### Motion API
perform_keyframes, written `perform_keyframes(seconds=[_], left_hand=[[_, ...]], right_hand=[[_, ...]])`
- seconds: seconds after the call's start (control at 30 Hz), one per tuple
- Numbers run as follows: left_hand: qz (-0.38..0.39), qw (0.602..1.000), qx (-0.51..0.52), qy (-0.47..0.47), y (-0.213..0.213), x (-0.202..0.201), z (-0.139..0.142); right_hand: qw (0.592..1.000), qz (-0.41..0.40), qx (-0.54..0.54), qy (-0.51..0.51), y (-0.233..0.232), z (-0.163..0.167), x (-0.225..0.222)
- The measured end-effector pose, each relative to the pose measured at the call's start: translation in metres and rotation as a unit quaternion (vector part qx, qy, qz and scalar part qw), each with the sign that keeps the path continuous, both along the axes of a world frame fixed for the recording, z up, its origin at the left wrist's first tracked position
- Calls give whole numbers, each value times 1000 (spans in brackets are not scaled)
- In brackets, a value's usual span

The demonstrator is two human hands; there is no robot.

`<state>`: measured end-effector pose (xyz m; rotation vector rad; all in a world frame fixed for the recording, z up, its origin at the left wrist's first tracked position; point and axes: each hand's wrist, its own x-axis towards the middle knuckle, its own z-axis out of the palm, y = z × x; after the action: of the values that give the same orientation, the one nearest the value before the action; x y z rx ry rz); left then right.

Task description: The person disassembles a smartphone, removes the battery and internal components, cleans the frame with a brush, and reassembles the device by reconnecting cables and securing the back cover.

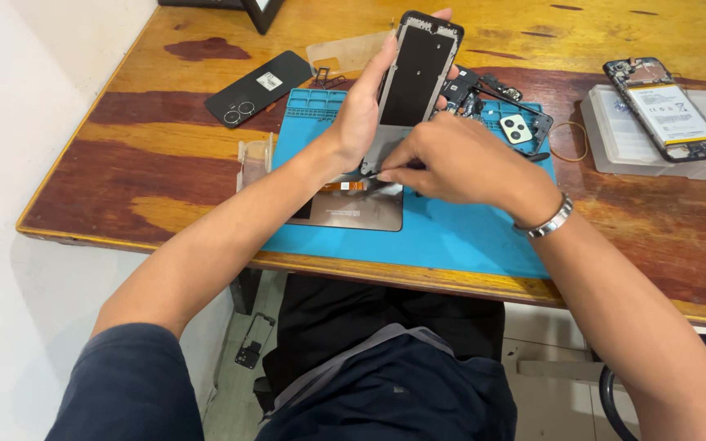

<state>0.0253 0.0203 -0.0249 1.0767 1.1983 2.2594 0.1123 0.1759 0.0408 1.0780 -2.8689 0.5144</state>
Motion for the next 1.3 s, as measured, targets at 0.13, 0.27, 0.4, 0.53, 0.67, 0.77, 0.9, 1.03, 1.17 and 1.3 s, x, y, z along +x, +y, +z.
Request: perform_keyframes(seconds=[0.13,0.27,0.4,0.53,0.67,0.77,0.9,1.03,1.17,1.3], left_hand=[[-4,1000,13,-19,0,1,-1],[-10,998,32,-45,-2,1,-2],[-14,996,41,-73,-1,-1,-2],[-9,996,44,-83,0,-2,-4],[-16,996,55,-70,0,-6,-7],[-19,995,65,-75,-1,-7,-8],[-20,995,66,-78,-2,-7,-9],[1,997,52,-63,1,-9,-9],[-16,994,64,-83,2,-9,-10],[29,996,20,-85,0,-9,-12]], right_hand=[[998,-43,52,-12,-3,1,2],[999,-5,10,32,-8,-4,3],[1000,-4,12,2,-6,-7,-1],[995,43,-87,-36,-5,-10,-6],[989,-11,-96,-110,-4,-14,-10],[988,14,-117,-101,-6,-17,-12],[991,25,-101,-79,-6,-19,-15],[981,-14,-165,-102,1,-16,-17],[988,28,-130,-74,1,-16,-16],[979,-64,-172,-89,5,-13,-17]])
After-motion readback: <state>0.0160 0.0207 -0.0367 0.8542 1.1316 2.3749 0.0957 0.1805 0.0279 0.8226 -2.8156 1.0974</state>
